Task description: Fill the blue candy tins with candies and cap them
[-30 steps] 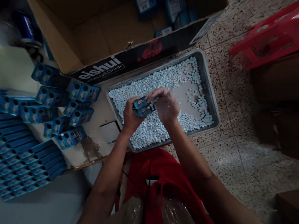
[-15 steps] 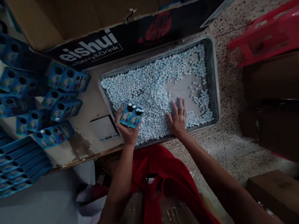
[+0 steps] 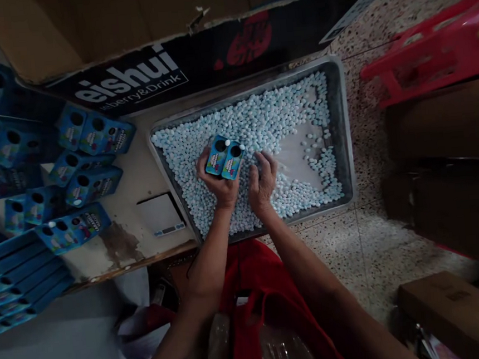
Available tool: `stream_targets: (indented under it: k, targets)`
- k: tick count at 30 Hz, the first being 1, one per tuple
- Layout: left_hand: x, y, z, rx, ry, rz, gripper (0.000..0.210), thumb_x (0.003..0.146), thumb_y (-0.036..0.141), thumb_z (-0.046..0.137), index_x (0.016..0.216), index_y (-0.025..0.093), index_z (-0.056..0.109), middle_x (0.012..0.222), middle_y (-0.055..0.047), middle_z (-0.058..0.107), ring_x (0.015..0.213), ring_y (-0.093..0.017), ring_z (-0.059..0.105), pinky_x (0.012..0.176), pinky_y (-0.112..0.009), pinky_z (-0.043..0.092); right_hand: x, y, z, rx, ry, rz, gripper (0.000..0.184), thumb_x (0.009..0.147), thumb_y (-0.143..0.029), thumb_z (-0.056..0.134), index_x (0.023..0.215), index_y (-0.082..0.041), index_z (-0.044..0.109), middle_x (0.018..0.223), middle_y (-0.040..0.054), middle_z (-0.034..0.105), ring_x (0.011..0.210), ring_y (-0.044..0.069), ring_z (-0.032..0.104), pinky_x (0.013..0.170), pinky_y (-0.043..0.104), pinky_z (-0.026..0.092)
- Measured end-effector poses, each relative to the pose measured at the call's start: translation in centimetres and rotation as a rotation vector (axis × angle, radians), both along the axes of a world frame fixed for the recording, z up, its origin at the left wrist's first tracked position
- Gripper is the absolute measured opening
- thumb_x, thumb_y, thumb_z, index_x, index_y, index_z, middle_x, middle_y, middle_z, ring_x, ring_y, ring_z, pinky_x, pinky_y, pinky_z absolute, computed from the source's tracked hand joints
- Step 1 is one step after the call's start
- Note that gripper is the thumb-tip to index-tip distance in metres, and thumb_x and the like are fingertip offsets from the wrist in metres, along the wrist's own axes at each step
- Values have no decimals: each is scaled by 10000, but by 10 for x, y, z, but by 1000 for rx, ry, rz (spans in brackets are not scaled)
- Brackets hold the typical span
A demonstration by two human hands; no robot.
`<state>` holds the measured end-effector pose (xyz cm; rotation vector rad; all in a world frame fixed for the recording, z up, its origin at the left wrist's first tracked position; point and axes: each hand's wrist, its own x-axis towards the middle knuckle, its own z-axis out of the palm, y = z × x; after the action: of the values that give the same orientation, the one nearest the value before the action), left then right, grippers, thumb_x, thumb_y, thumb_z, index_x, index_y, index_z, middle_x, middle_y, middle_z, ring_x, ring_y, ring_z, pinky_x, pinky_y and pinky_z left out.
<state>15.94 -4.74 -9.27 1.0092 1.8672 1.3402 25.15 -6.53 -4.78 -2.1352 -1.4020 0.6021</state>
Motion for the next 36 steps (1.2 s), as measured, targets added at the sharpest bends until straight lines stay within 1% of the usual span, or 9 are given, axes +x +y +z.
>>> stream_targets:
  k: [4, 9, 12, 15, 18, 21, 27, 30, 36]
  targets:
    - [19, 16, 6, -38, -115, -49, 1001, 733, 550, 936, 1444, 288, 282, 1499, -154, 476, 1427, -314, 550, 1247, -505, 438, -11, 14, 1, 67, 209, -211, 425, 1054, -489, 423, 1265, -233, 690, 1330, 113, 631, 1342, 226, 572, 1237, 513, 420]
    - [28, 31, 22, -66, -230, -49, 943, 788, 612, 877, 1445, 282, 286, 1449, -139, 506, 1306, -262, 627, 1131, -420, 536, -17, 30, 0, 55, 674, -590, 314, 949, -471, 610, 1159, -261, 710, 1255, 38, 703, 1271, 178, 622, 1243, 423, 425]
    - [9, 39, 39, -75, -183, -81, 946, 774, 609, 889, 1453, 290, 313, 1403, -113, 546, 1261, -251, 652, 1092, -410, 558, -22, 41, -2, -17, 1086, -839, 232, 883, -425, 690, 1059, -275, 711, 1142, -7, 751, 1194, 167, 676, 1150, 386, 529]
    - [-28, 47, 61, 9, -82, -193, 926, 731, 629, 911, 1424, 287, 400, 1389, -100, 586, 1267, -266, 657, 1107, -429, 549, -24, 52, 2, -144, 1519, -924, 167, 881, -405, 692, 957, -257, 682, 920, -21, 766, 940, 176, 736, 931, 379, 642]
    - [-68, 51, 78, 62, 26, -310, 874, 743, 658, 887, 1408, 276, 467, 1383, -104, 618, 1260, -274, 666, 1087, -427, 559, -19, 63, 18, -165, 1725, -923, 123, 879, -354, 689, 868, -241, 641, 744, -31, 728, 723, 158, 701, 722, 316, 642]
    - [-98, 53, 83, 70, 146, -441, 820, 769, 629, 879, 1403, 262, 508, 1357, -110, 654, 1248, -283, 677, 1084, -432, 559, -12, 73, 46, -106, 1745, -868, 109, 847, -328, 701, 866, -238, 643, 740, -24, 722, 710, 151, 685, 662, 281, 607]
    - [-115, 51, 83, -5, 285, -650, 719, 783, 499, 896, 1364, 237, 562, 1300, -115, 696, 1235, -296, 688, 1081, -429, 559, -25, 98, 106, 37, 1543, -357, 229, 776, -472, 735, 781, -255, 663, 807, 5, 655, 833, 189, 664, 870, 369, 589]
    - [-112, 48, 86, -57, 289, -694, 725, 740, 431, 926, 1343, 237, 574, 1272, -100, 708, 1191, -286, 703, 1050, -410, 570, -36, 104, 116, 91, 1449, -225, 224, 803, -477, 691, 793, -253, 695, 878, 18, 667, 882, 190, 658, 907, 364, 556]
    - [-112, 37, 86, -107, 240, -663, 807, 663, 433, 964, 1338, 247, 563, 1266, -87, 715, 1152, -291, 720, 1017, -413, 584, -47, 105, 114, 169, 1196, -72, 316, 901, -522, 553, 795, -261, 695, 915, 46, 667, 943, 222, 654, 1009, 433, 528]
